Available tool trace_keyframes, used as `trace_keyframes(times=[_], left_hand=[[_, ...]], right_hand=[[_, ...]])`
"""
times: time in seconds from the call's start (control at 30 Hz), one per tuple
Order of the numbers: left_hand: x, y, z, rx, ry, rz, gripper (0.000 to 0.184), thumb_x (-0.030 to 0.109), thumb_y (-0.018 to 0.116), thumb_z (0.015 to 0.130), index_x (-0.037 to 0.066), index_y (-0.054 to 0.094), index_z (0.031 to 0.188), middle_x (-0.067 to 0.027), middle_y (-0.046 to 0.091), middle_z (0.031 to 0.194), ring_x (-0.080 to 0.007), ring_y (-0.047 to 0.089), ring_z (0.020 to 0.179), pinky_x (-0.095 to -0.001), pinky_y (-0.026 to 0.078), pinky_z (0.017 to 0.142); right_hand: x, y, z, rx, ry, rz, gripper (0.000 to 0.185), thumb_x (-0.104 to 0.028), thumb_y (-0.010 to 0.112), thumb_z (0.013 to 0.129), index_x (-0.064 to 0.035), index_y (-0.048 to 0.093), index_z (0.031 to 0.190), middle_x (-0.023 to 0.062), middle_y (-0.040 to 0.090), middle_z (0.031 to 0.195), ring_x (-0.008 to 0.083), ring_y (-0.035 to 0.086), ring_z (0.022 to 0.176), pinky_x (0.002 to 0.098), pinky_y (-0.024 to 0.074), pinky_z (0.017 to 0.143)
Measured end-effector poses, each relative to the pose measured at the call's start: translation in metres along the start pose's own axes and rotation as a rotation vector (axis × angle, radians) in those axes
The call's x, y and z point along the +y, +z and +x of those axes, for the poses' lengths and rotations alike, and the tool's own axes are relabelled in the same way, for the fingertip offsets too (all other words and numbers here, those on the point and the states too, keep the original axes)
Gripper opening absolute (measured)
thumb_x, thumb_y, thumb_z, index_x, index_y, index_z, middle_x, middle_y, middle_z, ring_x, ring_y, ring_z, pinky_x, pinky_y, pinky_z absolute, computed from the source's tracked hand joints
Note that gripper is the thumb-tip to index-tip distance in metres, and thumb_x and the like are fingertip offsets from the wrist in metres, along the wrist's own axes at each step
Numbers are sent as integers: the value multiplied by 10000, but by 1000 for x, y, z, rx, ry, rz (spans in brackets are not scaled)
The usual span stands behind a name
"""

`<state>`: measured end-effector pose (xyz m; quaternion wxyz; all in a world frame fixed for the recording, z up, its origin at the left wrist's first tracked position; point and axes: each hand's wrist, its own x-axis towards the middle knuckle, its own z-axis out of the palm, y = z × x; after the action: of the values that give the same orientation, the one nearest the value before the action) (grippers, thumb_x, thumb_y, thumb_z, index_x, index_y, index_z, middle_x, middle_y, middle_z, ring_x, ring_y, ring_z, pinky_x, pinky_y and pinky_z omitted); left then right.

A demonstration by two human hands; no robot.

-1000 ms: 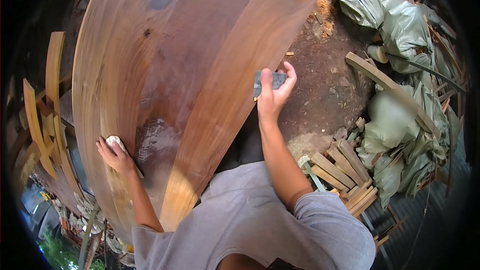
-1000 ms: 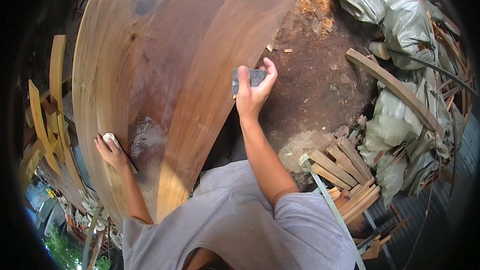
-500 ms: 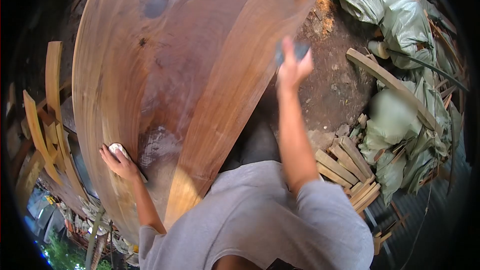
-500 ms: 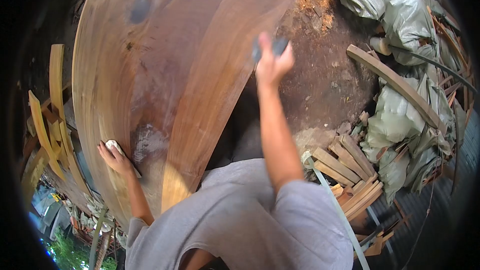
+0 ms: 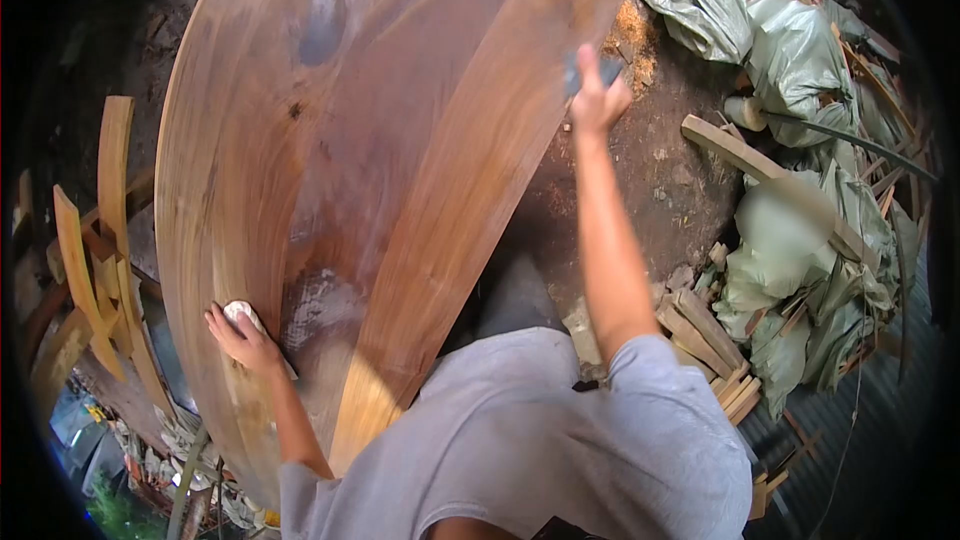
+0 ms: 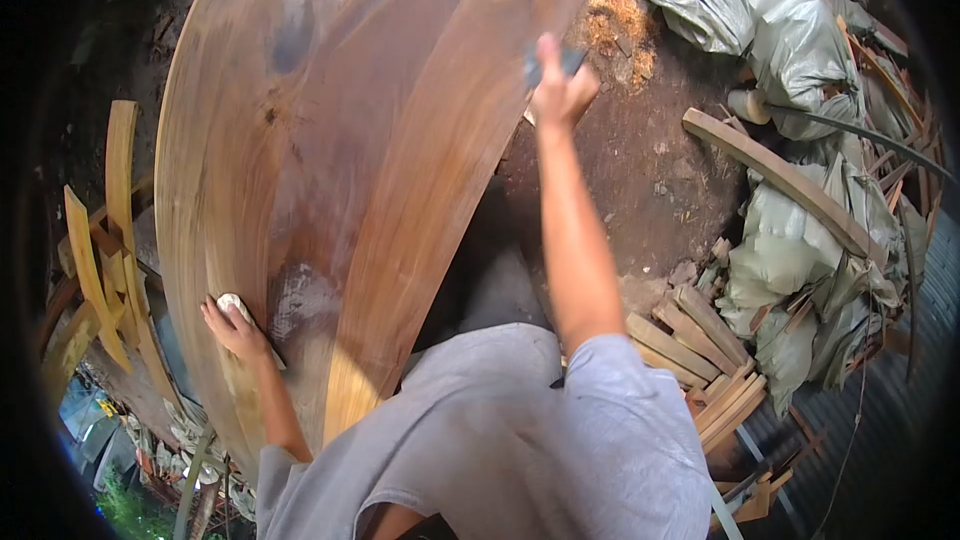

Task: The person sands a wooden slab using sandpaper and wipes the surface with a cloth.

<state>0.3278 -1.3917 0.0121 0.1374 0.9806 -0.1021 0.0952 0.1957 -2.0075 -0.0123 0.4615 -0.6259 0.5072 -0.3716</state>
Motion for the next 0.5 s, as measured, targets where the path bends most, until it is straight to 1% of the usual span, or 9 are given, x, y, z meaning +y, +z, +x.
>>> trace_keyframes(times=[0.03,0.1,0.13,0.2,0.27,0.33,0.37,0.43,0.5], left_hand=[[-1,1,0,5,6,-3,530,279,544,1046,-12,524,1489,-310,449,1557,-465,404,1456,-522,282,1220],[-1,0,-3,1,9,-4,530,280,543,1047,-15,525,1487,-311,447,1559,-465,402,1458,-525,282,1219],[2,0,-3,0,-7,-10,530,281,545,1047,-19,527,1484,-305,447,1562,-462,400,1462,-524,283,1219],[2,-5,2,-5,-7,-23,529,281,547,1047,-22,529,1481,-299,448,1564,-458,399,1465,-524,283,1219],[-3,-2,-2,2,10,-13,532,276,548,1047,-21,524,1488,-281,452,1570,-447,397,1470,-517,280,1224],[6,-4,-2,9,14,-11,532,277,547,1048,-13,521,1494,-273,456,1571,-442,398,1472,-512,279,1227],[7,-8,-1,-10,12,10,533,277,546,1050,-6,518,1501,-266,459,1572,-437,399,1473,-507,277,1230],[4,-6,-3,0,19,54,534,277,544,1052,10,512,1513,-261,461,1572,-426,398,1477,-505,275,1232],[9,-7,-3,13,45,62,535,295,526,1060,28,506,1524,-243,462,1579,-414,398,1481,-499,276,1233]], right_hand=[[2,5,39,54,-129,-115,514,-507,713,948,-41,716,729,42,676,629,150,643,505,313,508,465],[-18,5,100,-16,2,-266,499,-520,771,896,-43,731,755,54,699,683,193,651,608,364,518,631],[-19,7,103,-18,-5,-267,499,-520,771,896,-43,731,755,54,699,683,193,651,608,364,518,631],[-19,13,95,83,15,-37,488,-477,728,946,-36,694,741,57,683,671,151,615,511,309,497,463],[-9,11,39,171,31,58,448,-406,738,956,8,709,788,75,682,692,210,657,645,380,532,624],[5,-1,-35,132,-59,72,384,-341,778,932,19,737,804,115,727,751,195,678,700,352,538,728],[12,-4,-55,95,96,238,333,-310,781,933,6,756,830,125,743,757,193,685,681,348,542,691],[6,-8,-10,99,53,27,336,-313,758,952,-11,756,805,90,733,713,178,675,621,342,538,630],[-13,4,77,143,116,65,368,-337,746,960,-24,742,766,67,725,690,179,677,581,347,543,590]])
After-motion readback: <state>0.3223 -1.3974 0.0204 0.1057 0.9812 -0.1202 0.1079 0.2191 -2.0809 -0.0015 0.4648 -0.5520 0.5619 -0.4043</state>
